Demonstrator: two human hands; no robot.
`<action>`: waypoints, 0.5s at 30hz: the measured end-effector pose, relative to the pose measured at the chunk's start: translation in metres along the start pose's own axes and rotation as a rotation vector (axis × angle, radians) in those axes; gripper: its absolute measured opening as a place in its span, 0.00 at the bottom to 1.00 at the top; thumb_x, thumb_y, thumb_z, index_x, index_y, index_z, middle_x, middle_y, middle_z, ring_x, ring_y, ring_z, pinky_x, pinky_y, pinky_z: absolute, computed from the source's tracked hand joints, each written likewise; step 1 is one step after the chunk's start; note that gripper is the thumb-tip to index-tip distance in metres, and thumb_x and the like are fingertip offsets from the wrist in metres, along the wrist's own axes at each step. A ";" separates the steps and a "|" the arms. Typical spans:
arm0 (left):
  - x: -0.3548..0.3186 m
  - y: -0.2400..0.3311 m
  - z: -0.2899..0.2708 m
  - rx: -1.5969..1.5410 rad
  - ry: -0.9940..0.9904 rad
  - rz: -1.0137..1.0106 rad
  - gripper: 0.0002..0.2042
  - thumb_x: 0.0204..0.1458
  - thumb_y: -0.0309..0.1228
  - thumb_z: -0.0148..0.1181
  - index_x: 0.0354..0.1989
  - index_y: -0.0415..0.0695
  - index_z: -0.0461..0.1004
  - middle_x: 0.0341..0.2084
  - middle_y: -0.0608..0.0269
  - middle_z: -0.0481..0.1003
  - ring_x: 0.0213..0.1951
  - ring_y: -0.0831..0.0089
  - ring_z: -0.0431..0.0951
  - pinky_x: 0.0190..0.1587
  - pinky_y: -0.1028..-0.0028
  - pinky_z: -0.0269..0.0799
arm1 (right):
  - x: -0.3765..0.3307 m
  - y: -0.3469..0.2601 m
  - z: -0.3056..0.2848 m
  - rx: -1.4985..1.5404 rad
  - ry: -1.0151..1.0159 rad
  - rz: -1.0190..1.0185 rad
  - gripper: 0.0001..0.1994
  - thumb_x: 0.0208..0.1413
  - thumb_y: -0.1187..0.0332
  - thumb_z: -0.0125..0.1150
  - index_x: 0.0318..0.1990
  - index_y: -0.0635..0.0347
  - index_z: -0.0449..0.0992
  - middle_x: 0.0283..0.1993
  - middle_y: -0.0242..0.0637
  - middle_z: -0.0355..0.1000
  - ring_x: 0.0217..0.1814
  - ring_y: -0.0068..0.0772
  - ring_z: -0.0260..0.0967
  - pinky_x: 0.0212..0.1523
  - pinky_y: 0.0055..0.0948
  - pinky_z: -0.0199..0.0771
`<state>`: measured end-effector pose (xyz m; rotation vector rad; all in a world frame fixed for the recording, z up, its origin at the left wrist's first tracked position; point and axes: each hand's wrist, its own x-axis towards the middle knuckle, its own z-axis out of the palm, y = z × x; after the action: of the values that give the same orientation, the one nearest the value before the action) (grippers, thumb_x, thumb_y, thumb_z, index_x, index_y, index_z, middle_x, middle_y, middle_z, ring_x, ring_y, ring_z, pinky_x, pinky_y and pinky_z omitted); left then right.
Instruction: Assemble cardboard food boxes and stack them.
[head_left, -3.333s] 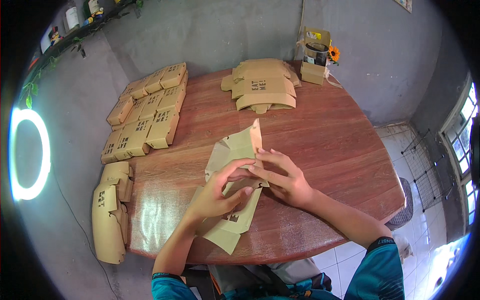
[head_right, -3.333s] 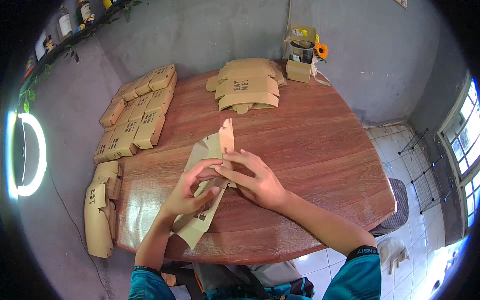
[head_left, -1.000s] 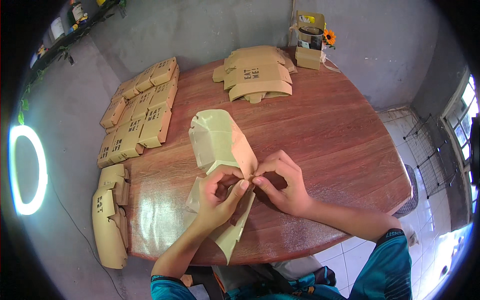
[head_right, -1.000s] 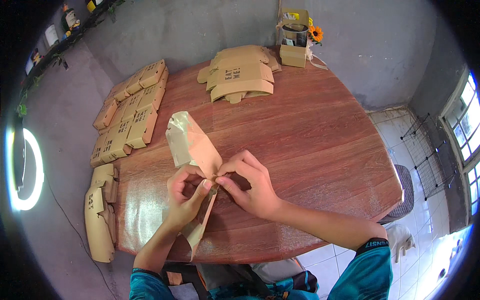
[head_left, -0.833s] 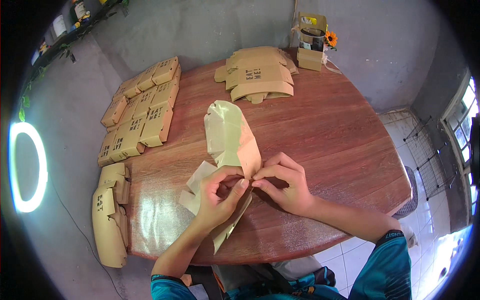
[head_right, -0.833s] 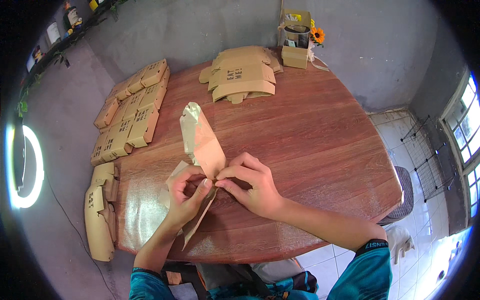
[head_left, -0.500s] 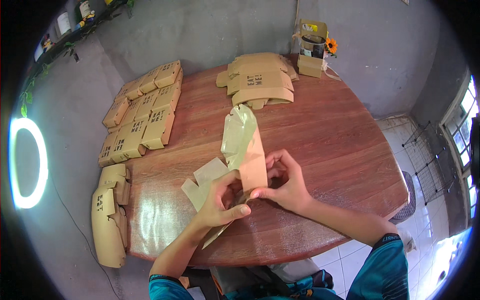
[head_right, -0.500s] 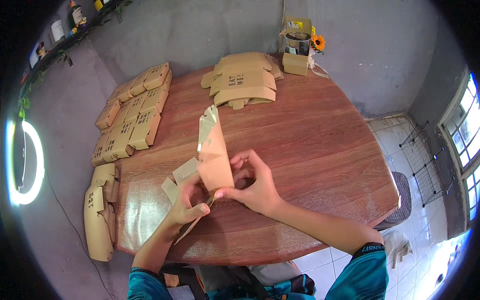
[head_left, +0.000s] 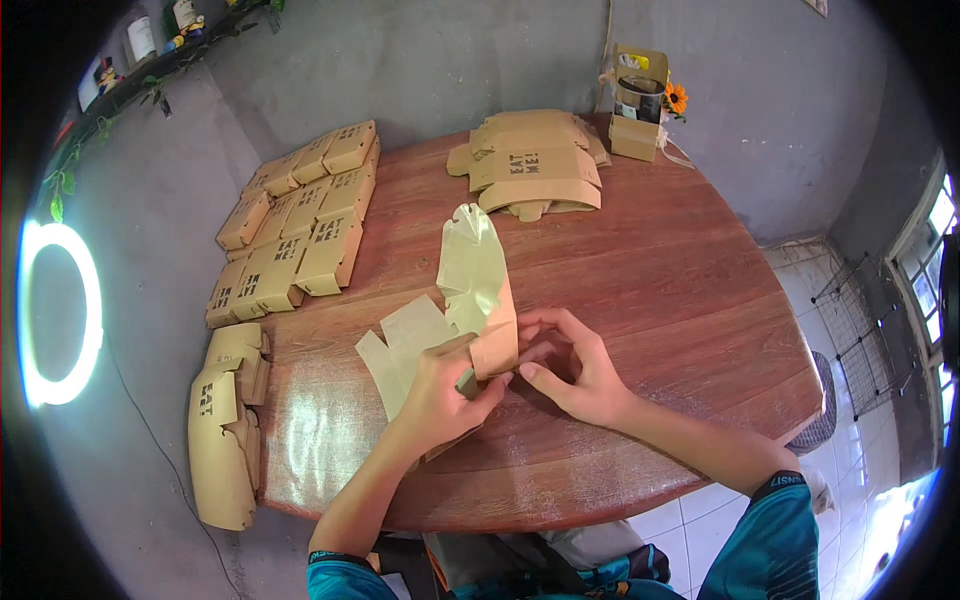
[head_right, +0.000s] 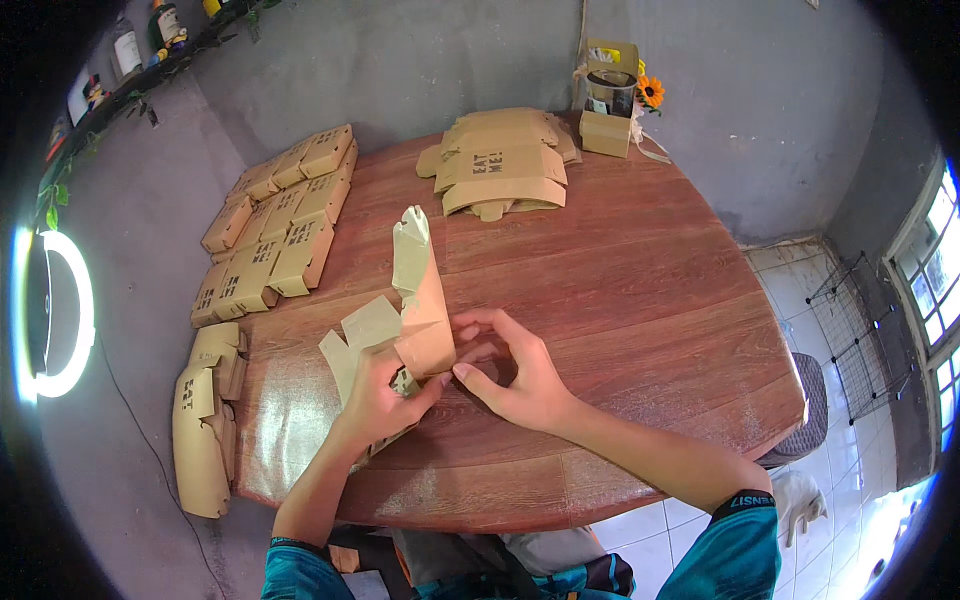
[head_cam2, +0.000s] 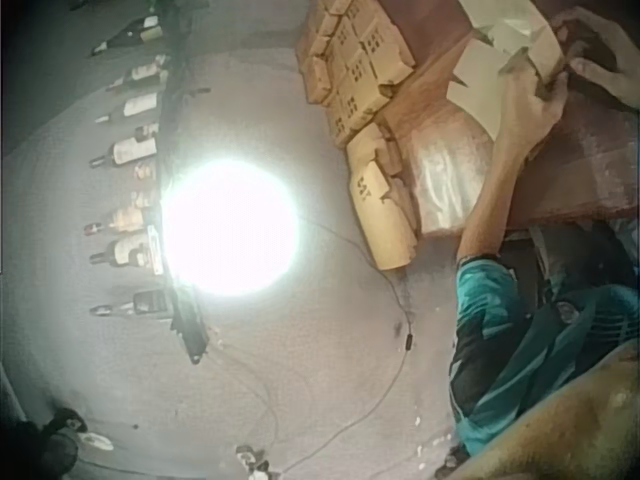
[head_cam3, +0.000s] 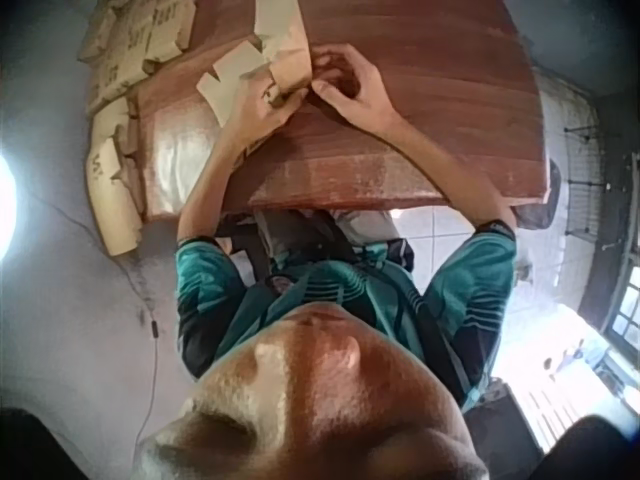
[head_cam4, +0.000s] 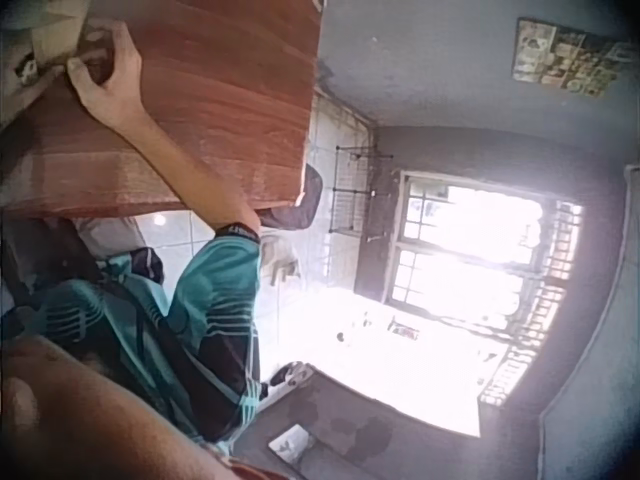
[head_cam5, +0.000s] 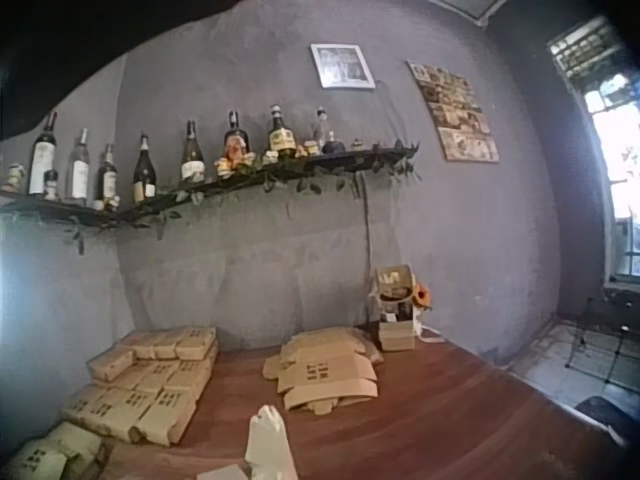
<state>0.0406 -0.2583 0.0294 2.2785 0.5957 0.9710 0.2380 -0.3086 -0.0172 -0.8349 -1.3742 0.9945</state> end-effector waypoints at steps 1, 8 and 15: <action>-0.001 -0.001 -0.001 0.003 0.004 0.001 0.15 0.48 0.21 0.67 0.45 0.38 0.78 0.35 0.49 0.79 0.36 0.53 0.81 0.41 0.65 0.76 | 0.001 0.000 0.002 -0.104 0.066 -0.097 0.27 0.56 0.71 0.70 0.62 0.61 0.67 0.50 0.39 0.69 0.45 0.25 0.73 0.47 0.26 0.73; -0.005 -0.001 0.011 0.020 -0.110 -0.067 0.12 0.47 0.24 0.70 0.40 0.38 0.77 0.28 0.52 0.77 0.31 0.53 0.78 0.36 0.65 0.73 | 0.005 -0.019 -0.008 -0.517 0.199 -0.482 0.29 0.48 0.69 0.77 0.59 0.59 0.74 0.55 0.42 0.68 0.53 0.37 0.72 0.52 0.35 0.75; -0.005 -0.003 0.010 0.020 -0.163 -0.051 0.13 0.50 0.27 0.70 0.42 0.37 0.77 0.33 0.51 0.79 0.33 0.54 0.79 0.37 0.64 0.74 | -0.001 -0.022 -0.008 -0.715 0.178 -0.630 0.25 0.44 0.74 0.77 0.54 0.51 0.80 0.56 0.36 0.71 0.49 0.36 0.72 0.53 0.33 0.70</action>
<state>0.0443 -0.2625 0.0186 2.3213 0.5920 0.7491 0.2475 -0.3172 0.0020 -0.8808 -1.7016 -0.0769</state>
